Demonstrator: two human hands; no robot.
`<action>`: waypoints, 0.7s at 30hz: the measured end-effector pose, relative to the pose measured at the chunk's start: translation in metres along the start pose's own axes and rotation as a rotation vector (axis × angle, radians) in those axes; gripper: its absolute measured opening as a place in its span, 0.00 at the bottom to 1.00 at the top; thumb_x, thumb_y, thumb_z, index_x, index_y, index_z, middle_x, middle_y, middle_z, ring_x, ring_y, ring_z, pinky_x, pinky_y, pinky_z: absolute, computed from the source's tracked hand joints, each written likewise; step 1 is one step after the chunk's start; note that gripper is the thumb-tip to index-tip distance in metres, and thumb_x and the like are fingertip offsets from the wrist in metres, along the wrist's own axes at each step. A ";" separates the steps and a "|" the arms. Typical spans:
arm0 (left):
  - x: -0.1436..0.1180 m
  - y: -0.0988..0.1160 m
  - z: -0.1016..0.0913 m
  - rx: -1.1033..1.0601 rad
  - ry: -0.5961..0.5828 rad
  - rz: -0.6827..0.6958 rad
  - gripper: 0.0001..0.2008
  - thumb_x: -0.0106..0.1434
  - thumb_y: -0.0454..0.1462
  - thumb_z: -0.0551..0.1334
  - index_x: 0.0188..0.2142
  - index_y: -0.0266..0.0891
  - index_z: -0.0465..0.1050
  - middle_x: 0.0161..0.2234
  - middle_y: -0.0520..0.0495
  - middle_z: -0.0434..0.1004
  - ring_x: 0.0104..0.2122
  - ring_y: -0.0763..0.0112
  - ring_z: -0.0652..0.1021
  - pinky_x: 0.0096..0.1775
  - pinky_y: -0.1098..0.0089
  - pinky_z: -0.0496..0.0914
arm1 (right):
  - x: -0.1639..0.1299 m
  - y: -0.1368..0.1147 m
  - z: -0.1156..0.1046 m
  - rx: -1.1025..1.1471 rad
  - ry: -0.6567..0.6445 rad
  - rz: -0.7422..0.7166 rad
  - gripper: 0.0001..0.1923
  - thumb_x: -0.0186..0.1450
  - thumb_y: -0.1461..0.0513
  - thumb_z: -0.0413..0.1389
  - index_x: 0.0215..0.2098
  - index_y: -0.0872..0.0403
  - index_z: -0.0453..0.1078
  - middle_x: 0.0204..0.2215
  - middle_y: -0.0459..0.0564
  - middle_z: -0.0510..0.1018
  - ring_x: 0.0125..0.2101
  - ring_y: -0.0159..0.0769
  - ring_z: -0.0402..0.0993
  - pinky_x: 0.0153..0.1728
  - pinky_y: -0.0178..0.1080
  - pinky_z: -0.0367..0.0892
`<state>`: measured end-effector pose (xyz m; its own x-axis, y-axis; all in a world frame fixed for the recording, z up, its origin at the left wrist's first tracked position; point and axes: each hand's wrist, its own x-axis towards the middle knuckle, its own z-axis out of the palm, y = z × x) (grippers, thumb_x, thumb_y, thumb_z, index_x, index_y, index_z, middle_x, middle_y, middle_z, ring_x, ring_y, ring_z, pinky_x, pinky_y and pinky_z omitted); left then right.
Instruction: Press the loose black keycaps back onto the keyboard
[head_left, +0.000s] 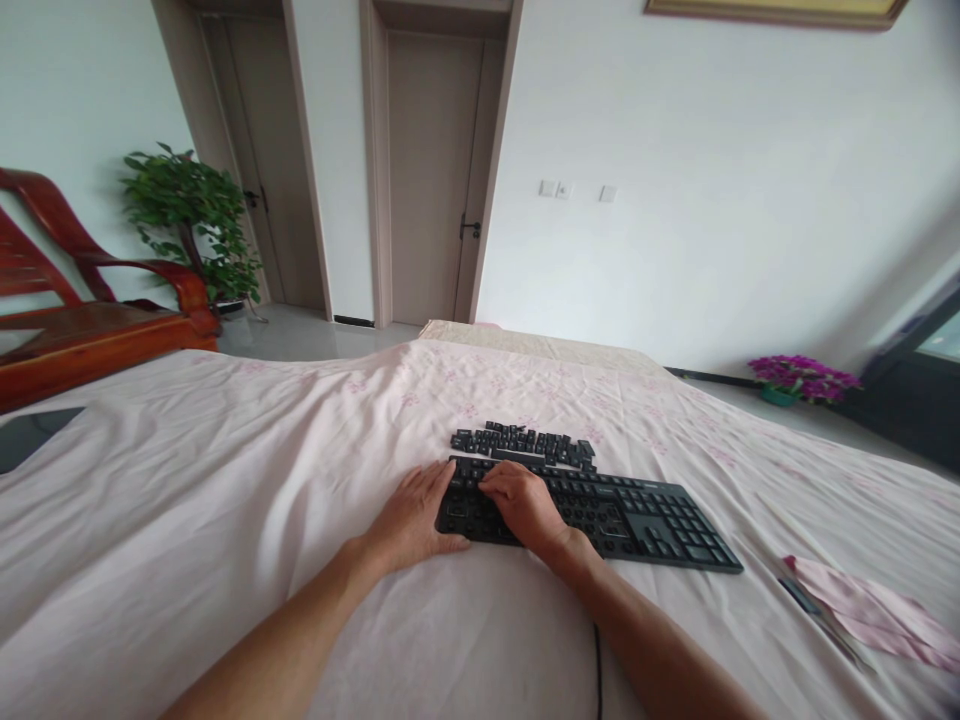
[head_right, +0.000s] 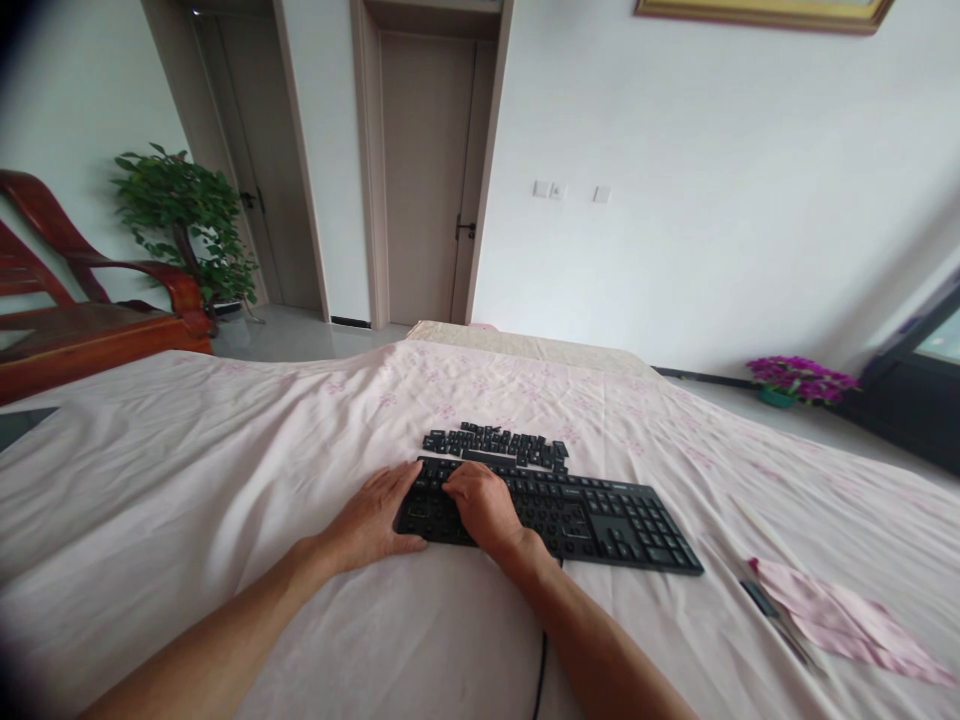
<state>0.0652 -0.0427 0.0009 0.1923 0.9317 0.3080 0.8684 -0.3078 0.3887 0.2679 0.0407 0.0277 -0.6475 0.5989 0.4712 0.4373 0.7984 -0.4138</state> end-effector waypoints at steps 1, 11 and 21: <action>0.000 -0.001 0.000 0.005 0.005 0.006 0.50 0.48 0.51 0.68 0.64 0.43 0.46 0.63 0.38 0.58 0.61 0.50 0.61 0.61 0.50 0.53 | 0.000 0.001 0.000 0.008 0.002 -0.009 0.11 0.65 0.66 0.54 0.32 0.51 0.78 0.32 0.47 0.78 0.36 0.33 0.73 0.41 0.34 0.67; 0.000 -0.003 0.003 0.010 0.045 0.042 0.50 0.46 0.49 0.70 0.64 0.43 0.46 0.62 0.39 0.60 0.61 0.52 0.62 0.62 0.52 0.53 | -0.004 -0.006 -0.004 -0.163 -0.083 -0.107 0.13 0.66 0.68 0.51 0.36 0.51 0.78 0.37 0.49 0.76 0.40 0.36 0.68 0.43 0.36 0.66; -0.001 -0.002 0.003 0.004 0.039 0.033 0.49 0.47 0.49 0.69 0.64 0.44 0.46 0.62 0.39 0.59 0.61 0.52 0.62 0.61 0.51 0.54 | -0.005 -0.010 -0.009 -0.179 -0.062 -0.045 0.19 0.62 0.72 0.50 0.35 0.48 0.79 0.37 0.49 0.77 0.39 0.37 0.67 0.42 0.39 0.64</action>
<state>0.0649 -0.0425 -0.0022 0.2032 0.9129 0.3539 0.8636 -0.3374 0.3746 0.2723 0.0299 0.0367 -0.7037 0.5620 0.4346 0.5075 0.8258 -0.2461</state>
